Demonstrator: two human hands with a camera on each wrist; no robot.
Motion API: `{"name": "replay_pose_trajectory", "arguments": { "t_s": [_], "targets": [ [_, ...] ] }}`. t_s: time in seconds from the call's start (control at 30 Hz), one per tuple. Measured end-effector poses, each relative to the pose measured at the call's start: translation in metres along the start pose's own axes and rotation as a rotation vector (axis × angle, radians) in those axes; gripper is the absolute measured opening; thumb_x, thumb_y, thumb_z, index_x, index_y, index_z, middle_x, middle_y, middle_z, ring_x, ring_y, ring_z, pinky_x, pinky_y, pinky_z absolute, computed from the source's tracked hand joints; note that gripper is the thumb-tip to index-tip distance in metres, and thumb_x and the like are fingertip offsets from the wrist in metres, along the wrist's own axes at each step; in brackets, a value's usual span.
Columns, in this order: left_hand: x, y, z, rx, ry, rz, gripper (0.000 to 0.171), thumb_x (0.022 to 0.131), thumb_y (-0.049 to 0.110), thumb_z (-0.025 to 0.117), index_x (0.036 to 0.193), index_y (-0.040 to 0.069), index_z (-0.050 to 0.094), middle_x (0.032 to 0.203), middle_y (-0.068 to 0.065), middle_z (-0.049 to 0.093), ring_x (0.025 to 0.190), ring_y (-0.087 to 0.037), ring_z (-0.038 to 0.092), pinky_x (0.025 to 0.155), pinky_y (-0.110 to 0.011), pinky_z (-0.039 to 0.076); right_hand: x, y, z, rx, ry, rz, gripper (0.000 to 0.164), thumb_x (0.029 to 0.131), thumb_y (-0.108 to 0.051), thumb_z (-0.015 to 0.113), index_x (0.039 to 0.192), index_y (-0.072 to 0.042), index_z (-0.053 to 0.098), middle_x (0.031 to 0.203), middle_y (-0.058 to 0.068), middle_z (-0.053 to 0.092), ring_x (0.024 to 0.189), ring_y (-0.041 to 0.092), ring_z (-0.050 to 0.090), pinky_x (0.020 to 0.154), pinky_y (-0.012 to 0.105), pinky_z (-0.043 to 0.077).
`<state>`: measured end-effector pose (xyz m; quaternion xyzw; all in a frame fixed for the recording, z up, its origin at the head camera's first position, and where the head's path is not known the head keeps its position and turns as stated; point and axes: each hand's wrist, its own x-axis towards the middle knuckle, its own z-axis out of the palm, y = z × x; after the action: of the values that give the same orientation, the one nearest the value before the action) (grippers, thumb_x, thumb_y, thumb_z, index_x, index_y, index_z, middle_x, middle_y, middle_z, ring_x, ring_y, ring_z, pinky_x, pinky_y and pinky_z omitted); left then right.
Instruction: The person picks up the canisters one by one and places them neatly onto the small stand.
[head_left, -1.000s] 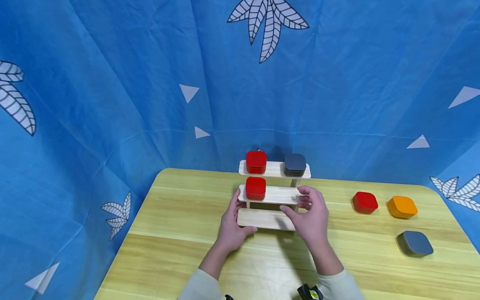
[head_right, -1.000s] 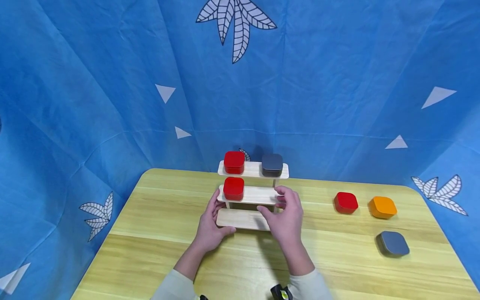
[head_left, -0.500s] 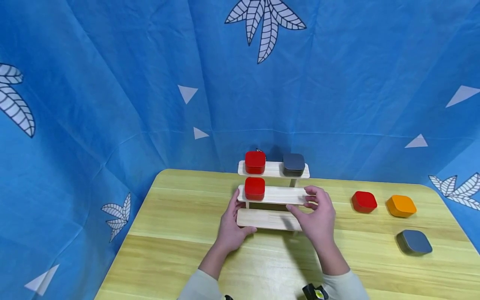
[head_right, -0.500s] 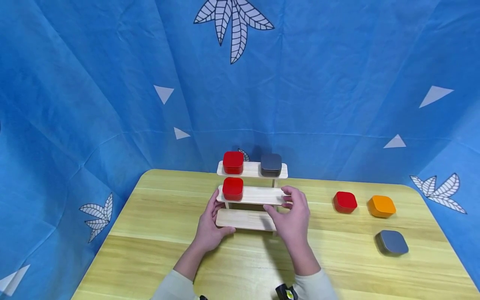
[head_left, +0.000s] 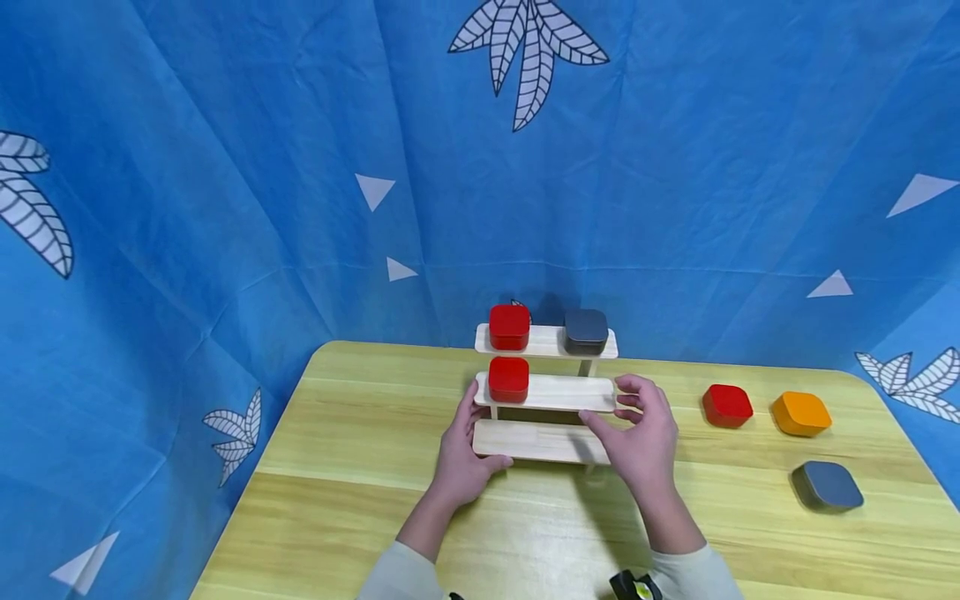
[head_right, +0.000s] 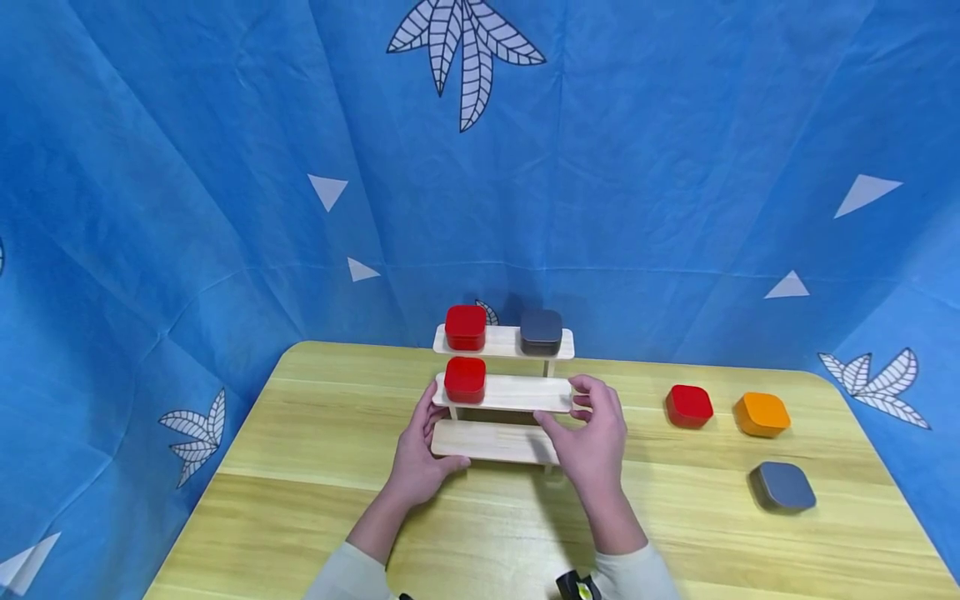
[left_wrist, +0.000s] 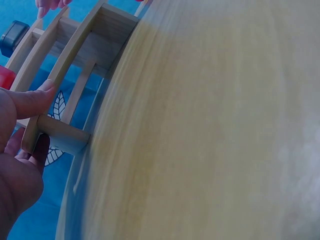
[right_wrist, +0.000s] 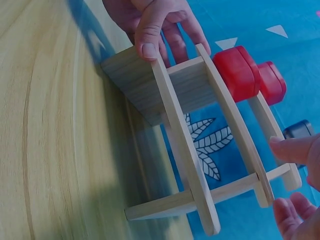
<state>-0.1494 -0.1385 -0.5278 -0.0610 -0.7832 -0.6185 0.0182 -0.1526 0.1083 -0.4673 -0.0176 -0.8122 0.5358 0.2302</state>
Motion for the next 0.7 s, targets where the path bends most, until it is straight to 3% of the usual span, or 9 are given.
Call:
{"name": "replay_pose_trajectory", "arguments": {
  "t_s": [0.33,0.53,0.7],
  "targets": [
    [-0.001,-0.001,0.0,-0.003,-0.001,0.005,0.123,0.07,-0.008,0.086,0.16,0.038,0.016,0.144,0.002,0.046,0.131,-0.017,0.045,0.107,-0.029,0.039,0.0,0.007,-0.003,-0.01,0.031,0.014,0.059,0.063,0.002,0.093,0.114,-0.001,0.062,0.112,0.011,0.06,0.094,0.028,0.062,0.074,0.015,0.052],
    [0.0,-0.001,0.0,-0.003,0.003,0.023,0.124,0.069,-0.009,0.087,0.16,0.038,0.017,0.143,0.0,0.048,0.13,-0.018,0.046,0.107,-0.031,0.04,0.0,0.01,-0.007,-0.032,0.039,0.032,0.058,0.065,0.001,0.092,0.115,-0.001,0.063,0.112,0.009,0.06,0.095,0.03,0.062,0.077,0.023,0.055],
    [0.0,-0.002,0.001,-0.007,0.002,0.016,0.123,0.069,-0.009,0.087,0.158,0.041,0.018,0.143,0.001,0.048,0.13,-0.017,0.046,0.105,-0.03,0.042,0.001,0.013,-0.009,-0.055,0.049,0.045,0.058,0.066,0.0,0.092,0.115,-0.001,0.063,0.113,0.009,0.06,0.094,0.024,0.061,0.075,0.016,0.052]
  ]
}}
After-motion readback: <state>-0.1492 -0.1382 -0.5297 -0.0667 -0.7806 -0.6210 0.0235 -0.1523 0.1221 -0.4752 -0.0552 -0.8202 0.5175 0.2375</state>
